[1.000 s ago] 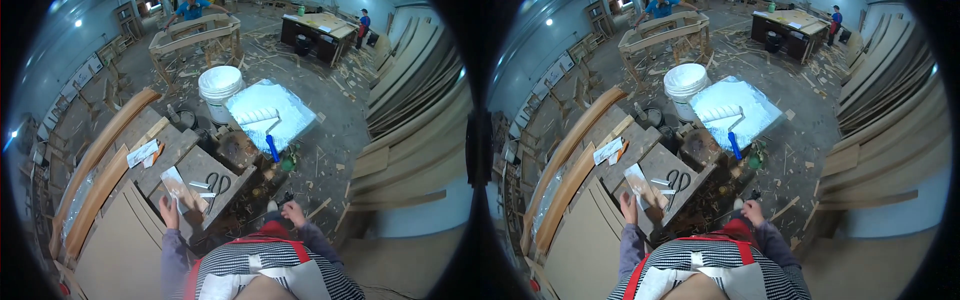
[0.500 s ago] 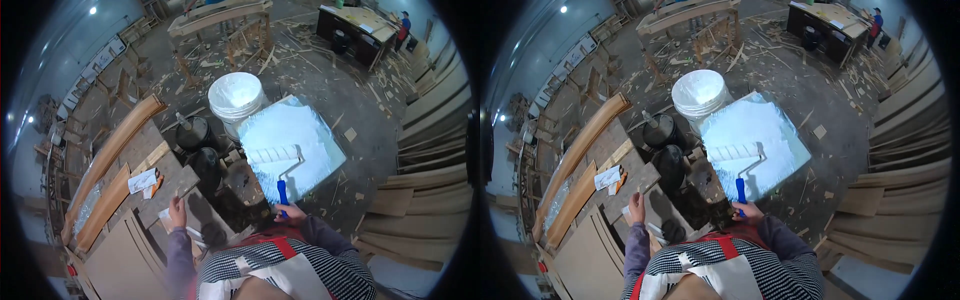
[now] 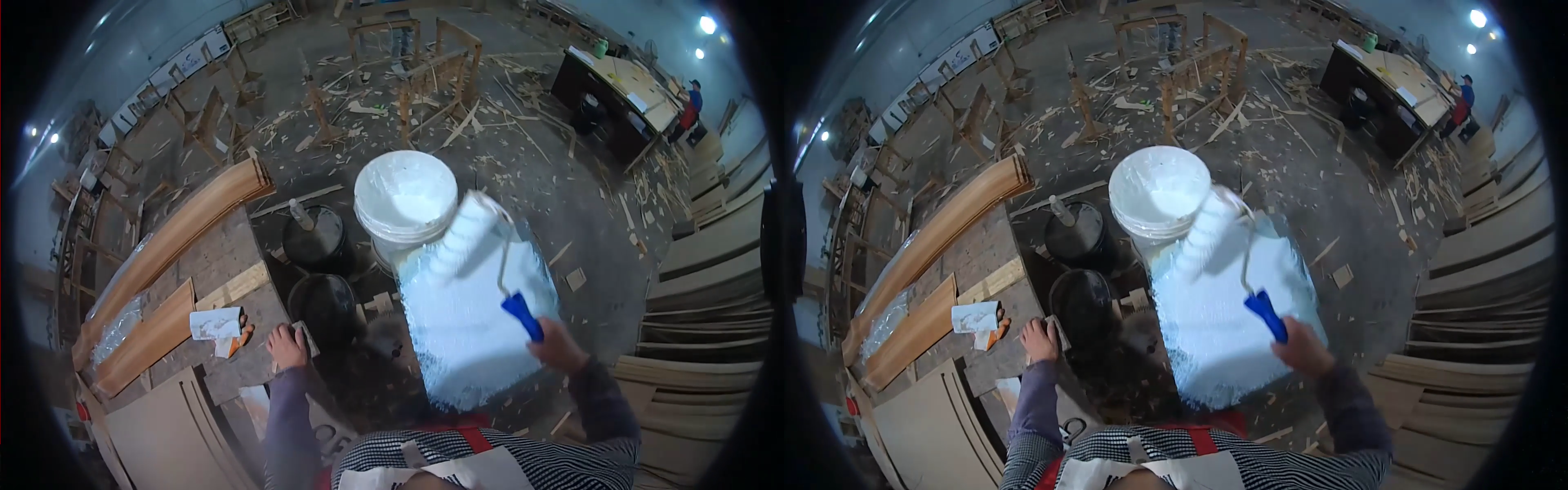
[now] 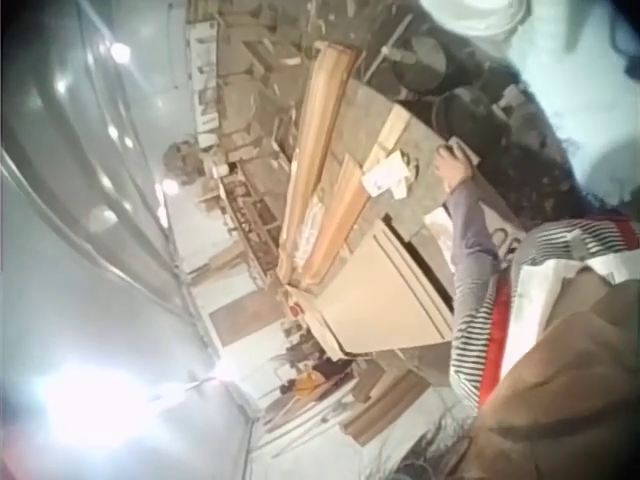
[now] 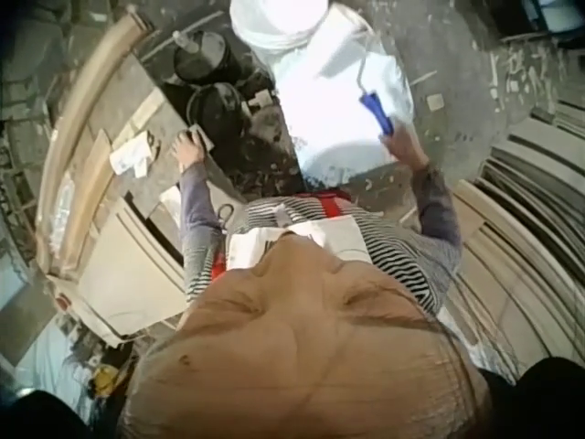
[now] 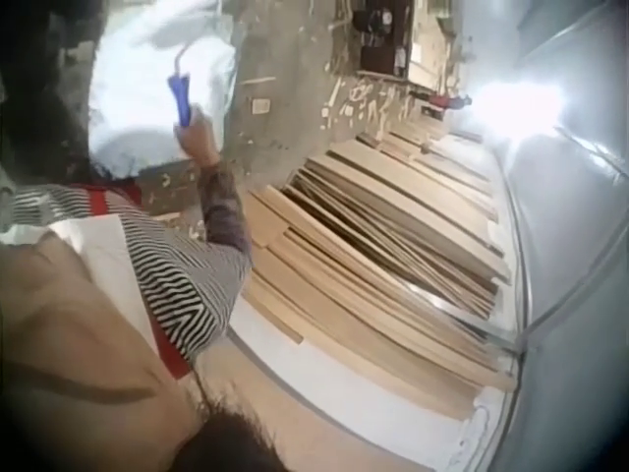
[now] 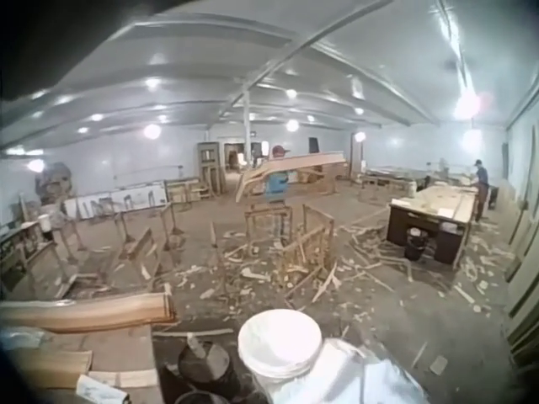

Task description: Applying adhesive with a roller to a base board and then carefully aligning and pressing down wood veneer sheets.

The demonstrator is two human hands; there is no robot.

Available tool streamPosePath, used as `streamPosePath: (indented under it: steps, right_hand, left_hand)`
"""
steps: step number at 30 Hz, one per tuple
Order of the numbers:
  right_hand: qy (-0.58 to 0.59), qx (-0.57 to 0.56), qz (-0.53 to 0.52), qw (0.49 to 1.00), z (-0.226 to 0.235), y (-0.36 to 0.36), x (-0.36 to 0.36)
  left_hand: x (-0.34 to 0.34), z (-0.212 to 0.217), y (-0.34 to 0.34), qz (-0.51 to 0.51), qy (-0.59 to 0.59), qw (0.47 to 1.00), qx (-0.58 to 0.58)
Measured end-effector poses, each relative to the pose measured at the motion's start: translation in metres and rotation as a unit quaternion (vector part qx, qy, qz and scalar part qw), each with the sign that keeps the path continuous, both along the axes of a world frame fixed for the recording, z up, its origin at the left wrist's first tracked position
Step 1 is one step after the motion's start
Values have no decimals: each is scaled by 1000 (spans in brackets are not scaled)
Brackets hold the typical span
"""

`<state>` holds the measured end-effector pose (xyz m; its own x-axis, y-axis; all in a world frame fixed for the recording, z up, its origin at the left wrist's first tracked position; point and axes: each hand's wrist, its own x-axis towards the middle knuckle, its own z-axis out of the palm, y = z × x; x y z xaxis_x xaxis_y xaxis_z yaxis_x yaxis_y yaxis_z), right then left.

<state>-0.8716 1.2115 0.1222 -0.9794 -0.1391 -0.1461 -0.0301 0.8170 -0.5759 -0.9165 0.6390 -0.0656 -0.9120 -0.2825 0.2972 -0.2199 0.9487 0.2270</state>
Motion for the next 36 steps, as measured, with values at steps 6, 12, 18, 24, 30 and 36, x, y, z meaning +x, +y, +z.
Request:
streamPosePath:
  steps: [6, 12, 18, 24, 30, 36]
  right_hand:
    - [86, 214, 97, 968, 7, -82, -262]
    - [-12, 400, 230, 887, -115, -206, -446]
    - [-20, 371, 302, 878, -95, -354, -456]
    - [10, 377, 302, 876, -87, -328, -460]
    - [38, 406, 268, 873, -70, -241, -453]
    - [73, 400, 210, 889, -44, -139, -392]
  left_hand:
    - [-1, 0, -22, 15, 5, 1000, 20]
    - [-20, 12, -19, 25, -12, 998, 54]
    - [-34, 12, -25, 23, -13, 998, 55]
    - [-28, 15, -22, 11, 0, 997, 78]
    - [-14, 18, -23, 7, 14, 997, 75]
    - [-4, 14, -22, 2, 38, 998, 56]
